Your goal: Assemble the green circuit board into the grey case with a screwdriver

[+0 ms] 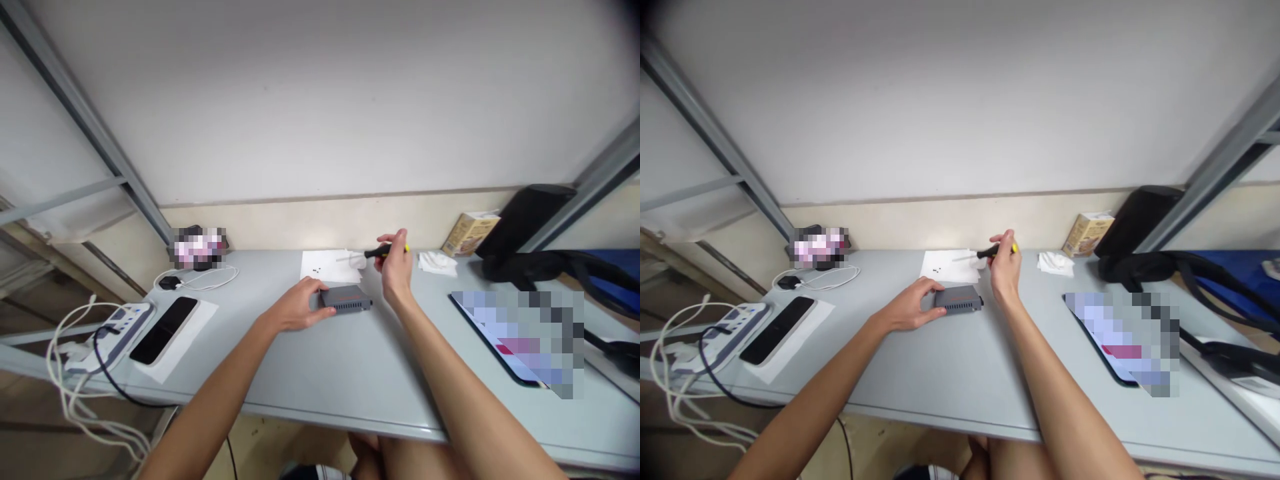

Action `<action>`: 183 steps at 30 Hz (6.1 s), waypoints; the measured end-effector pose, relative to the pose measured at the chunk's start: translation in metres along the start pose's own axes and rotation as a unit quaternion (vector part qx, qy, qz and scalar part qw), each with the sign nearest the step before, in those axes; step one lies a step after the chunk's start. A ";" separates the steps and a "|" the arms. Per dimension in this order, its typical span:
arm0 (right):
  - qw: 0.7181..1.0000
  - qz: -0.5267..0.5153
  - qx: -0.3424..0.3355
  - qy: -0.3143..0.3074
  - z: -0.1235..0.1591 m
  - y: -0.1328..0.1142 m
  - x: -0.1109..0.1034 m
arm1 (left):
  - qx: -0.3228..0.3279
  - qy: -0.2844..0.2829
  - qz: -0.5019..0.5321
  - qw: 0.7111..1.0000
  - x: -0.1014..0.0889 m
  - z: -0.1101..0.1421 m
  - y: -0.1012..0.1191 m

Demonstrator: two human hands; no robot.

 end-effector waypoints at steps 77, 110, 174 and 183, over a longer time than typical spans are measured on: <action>0.978 0.022 0.039 -0.204 0.018 0.023 0.007 | -0.010 0.229 -0.057 0.972 0.007 -0.022 -0.043; 0.990 -0.008 -0.030 -0.139 0.026 0.005 0.015 | 0.033 0.303 0.009 0.952 0.000 -0.019 -0.025; 0.956 0.017 -0.265 0.122 0.019 -0.034 -0.021 | 0.194 0.171 -0.101 0.961 0.018 -0.006 0.020; 0.958 0.013 -0.264 0.107 0.020 -0.031 -0.020 | 0.219 0.218 -0.132 0.942 0.022 -0.008 0.021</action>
Point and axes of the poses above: each hand's wrist, its own z-axis away from the middle knuckle, its own x-axis out of the palm, y = z × x, the point moved 2 cm from there along -z, towards the middle knuckle
